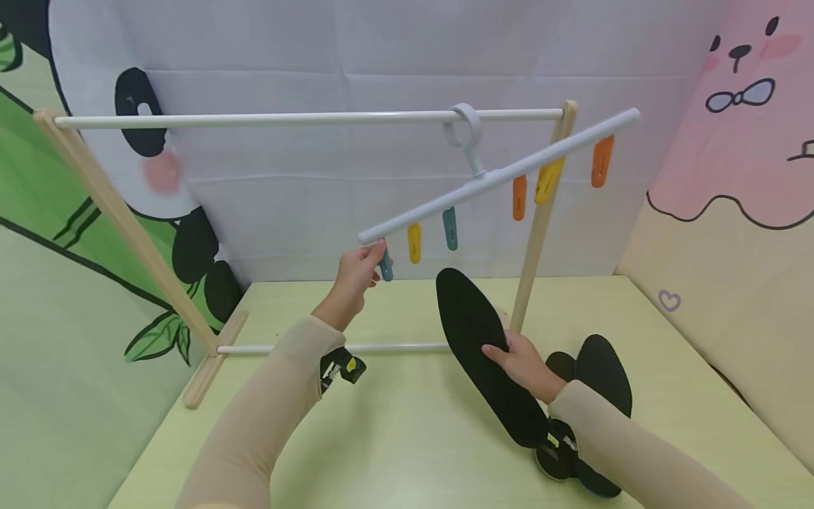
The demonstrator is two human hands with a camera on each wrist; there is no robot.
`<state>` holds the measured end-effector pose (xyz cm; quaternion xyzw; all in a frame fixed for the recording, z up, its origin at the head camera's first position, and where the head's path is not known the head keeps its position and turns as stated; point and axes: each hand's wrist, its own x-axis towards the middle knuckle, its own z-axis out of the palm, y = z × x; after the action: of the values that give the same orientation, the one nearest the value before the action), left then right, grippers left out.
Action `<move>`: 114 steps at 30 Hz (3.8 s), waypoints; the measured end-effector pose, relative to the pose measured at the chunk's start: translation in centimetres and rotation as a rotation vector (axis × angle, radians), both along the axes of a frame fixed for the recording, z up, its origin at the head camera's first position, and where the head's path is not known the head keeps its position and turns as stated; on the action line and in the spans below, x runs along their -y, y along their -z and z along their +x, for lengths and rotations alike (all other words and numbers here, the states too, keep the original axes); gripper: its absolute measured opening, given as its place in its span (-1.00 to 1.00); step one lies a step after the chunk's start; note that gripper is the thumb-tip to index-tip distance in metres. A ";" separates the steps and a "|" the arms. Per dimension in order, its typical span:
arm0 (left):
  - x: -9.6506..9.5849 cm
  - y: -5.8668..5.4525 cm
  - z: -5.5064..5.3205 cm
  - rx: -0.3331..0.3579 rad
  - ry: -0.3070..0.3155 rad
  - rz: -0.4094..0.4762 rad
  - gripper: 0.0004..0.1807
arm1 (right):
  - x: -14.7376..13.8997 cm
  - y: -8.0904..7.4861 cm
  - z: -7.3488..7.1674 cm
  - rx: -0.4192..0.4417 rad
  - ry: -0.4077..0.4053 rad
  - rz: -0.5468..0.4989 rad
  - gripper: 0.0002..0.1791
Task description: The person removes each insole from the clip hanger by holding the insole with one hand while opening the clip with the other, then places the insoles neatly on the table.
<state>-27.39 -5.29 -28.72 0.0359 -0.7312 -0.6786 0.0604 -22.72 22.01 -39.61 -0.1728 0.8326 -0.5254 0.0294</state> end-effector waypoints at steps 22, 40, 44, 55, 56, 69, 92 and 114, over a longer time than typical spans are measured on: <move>0.0 0.1 -0.5 -0.012 0.003 0.000 -0.55 | -2.0 0.0 -0.1 0.050 0.030 -0.019 -0.56; 0.1 -0.3 -0.3 -0.001 0.002 -0.005 -0.58 | -3.8 0.4 0.6 0.080 0.096 -0.003 -0.57; 0.1 -0.4 -0.3 0.001 -0.003 -0.007 -0.58 | -4.1 0.3 0.6 0.086 0.117 0.000 -0.57; 0.0 -0.4 -0.2 0.006 -0.007 -0.014 -0.55 | -5.3 0.4 0.9 0.101 0.154 -0.003 -0.56; 0.0 -0.4 -0.2 0.006 -0.006 -0.014 -0.55 | -5.5 0.4 1.0 0.098 0.154 -0.001 -0.56; 0.2 -0.3 -0.6 -0.008 0.005 -0.006 -0.59 | -7.3 1.5 1.3 0.072 0.227 0.044 -0.55; -0.1 0.0 -0.8 0.018 0.001 -0.008 -0.58 | -11.1 1.9 1.4 0.047 0.333 0.166 -0.49; 0.1 0.1 -0.5 0.002 -0.025 0.021 -0.56 | -15.3 2.0 2.6 0.092 0.364 0.252 -0.39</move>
<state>-27.91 -5.41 -28.78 0.0466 -0.7234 -0.6855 0.0676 -20.15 37.28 -41.60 0.0098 0.9069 -0.4211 -0.0066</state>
